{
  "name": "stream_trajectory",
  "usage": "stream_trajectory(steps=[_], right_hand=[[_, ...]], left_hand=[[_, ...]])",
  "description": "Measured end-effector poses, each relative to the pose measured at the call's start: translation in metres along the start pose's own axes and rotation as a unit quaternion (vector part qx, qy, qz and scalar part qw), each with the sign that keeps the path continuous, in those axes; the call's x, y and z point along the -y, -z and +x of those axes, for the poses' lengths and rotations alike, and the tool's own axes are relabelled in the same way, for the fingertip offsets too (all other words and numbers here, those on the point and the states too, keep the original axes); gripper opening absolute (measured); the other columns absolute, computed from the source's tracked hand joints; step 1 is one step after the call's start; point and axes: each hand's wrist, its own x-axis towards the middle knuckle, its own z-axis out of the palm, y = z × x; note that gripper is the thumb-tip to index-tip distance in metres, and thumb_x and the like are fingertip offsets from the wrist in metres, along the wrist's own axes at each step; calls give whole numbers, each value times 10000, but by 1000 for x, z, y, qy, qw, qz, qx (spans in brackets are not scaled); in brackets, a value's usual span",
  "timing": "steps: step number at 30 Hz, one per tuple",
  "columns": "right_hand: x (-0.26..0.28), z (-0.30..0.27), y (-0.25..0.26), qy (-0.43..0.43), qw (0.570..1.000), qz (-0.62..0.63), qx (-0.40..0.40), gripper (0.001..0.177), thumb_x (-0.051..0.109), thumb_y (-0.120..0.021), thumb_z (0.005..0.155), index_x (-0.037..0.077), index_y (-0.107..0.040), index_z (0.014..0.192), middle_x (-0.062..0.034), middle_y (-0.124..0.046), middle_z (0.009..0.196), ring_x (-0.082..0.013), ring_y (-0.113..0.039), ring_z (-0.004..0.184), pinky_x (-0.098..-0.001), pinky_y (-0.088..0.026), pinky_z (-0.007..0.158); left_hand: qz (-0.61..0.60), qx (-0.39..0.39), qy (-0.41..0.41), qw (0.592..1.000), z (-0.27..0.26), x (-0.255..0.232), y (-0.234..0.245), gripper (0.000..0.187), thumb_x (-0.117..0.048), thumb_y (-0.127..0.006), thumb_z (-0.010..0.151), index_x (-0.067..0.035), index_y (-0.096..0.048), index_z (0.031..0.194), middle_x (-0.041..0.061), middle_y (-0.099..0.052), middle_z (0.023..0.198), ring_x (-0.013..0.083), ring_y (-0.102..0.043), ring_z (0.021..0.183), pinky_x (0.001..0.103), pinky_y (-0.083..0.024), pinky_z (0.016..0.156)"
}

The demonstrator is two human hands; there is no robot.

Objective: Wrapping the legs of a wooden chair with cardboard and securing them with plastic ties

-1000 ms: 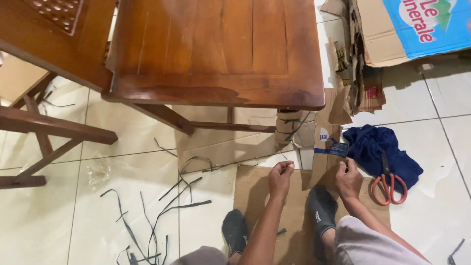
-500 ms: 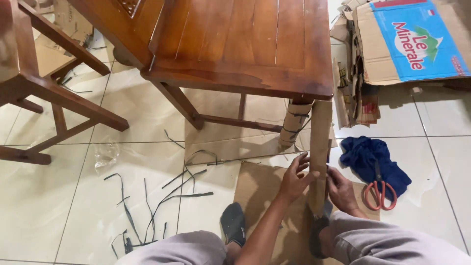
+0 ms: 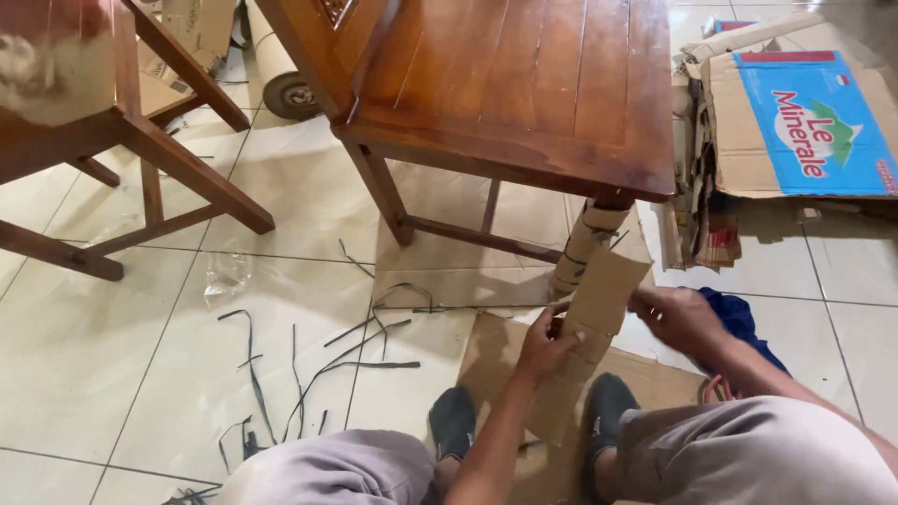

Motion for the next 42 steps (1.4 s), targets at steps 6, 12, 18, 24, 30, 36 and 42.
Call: stream_trajectory(steps=[6,12,18,24,30,36,42], right_hand=[[43,78,97,-3,968,94,-235,173,52,-371,1210,-48,-483,1295,-176,-631,1004,-254,-616,774,-352,-516,540],[105,131,136,146,957,-60,-241,316,141,-428,1162,-109,-556,1307,-328,-597,1267,-438,-595,1108,-549,-533,901],[116,143,105,80,971,-157,-162,599,471,-494,1086,-20,-608,1410,-276,-525,1506,-490,-427,1409,-603,-377,1107],[103,142,99,122,927,-302,-188,887,625,-698,825,112,-574,1537,-202,-609,1471,-412,-559,1367,-513,-550,998],[91,146,95,149,904,-333,-222,782,474,-767,823,103,-607,1493,-189,-641,1415,-386,-596,1333,-419,-582,1028],[80,154,85,160,895,-325,-259,780,469,-803,774,151,-632,1466,-150,-645,1417,-361,-601,1329,-376,-602,983],[78,163,95,166,900,-310,-257,751,457,-795,786,208,-634,1476,-93,-663,1422,-330,-610,1335,-364,-594,987]], left_hand=[[185,1,54,981,-12,48,31,526,-225,-697,772,-55,-648,1267,98,-705,1053,226,-636,887,334,-520,804],[305,77,81,946,2,137,46,734,-458,-750,666,-46,-695,1271,144,-748,1117,296,-708,921,377,-565,834],[481,-52,188,855,-61,4,37,549,-573,-653,819,-232,-694,1247,45,-741,1132,319,-686,1007,463,-510,842],[351,-260,86,895,1,14,73,404,-372,-647,904,-179,-663,1258,106,-669,1186,339,-640,1192,502,-537,1009],[389,-381,-113,831,43,-125,114,482,-226,-666,951,-68,-557,1393,247,-582,1296,459,-563,1252,586,-482,1029],[223,-589,-284,723,99,-214,189,391,-294,-398,1125,-12,-392,1395,243,-480,1331,454,-523,1270,547,-416,1098],[242,-518,-388,723,98,-308,226,492,-436,-588,1097,-11,-488,1323,250,-607,1234,429,-605,1225,475,-426,1119]])
